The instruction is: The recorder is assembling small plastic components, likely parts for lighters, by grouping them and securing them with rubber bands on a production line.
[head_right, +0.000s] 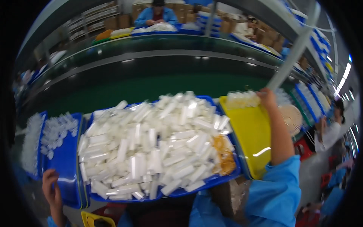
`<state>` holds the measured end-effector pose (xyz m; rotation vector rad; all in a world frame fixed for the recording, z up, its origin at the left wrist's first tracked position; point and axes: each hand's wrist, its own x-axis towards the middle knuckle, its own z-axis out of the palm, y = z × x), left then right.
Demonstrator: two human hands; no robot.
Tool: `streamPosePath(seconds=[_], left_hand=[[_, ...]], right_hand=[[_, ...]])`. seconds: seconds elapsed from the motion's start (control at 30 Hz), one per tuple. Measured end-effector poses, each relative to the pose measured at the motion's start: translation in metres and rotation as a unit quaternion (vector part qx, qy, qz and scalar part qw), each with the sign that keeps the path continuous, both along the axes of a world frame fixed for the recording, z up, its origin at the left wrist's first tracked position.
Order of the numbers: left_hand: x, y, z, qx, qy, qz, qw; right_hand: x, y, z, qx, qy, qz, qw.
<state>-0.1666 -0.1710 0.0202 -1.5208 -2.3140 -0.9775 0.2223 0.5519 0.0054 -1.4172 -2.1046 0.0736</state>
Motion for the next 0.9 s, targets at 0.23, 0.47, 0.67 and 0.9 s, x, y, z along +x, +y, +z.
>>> streamPosePath(seconds=[0.23, 0.47, 0.67, 0.9], left_hand=[[-0.027, 0.044, 0.025, -0.050, 0.106, 0.019, 0.993], [-0.087, 0.069, 0.007, -0.171, 0.243, 0.055, 0.953], [-0.146, 0.073, -0.036, -0.225, 0.363, 0.164, 0.889], [-0.103, 0.079, 0.014, -0.099, 0.176, 0.134, 0.970]], right_hand=[[0.016, 0.018, -0.007, -0.078, -0.004, 0.005, 0.997], [-0.037, -0.052, 0.035, 0.129, 0.001, 0.173, 0.976], [-0.163, -0.258, 0.092, -0.006, -0.085, 0.494, 0.865], [-0.226, -0.319, 0.060, 0.099, -0.210, 0.644, 0.729]])
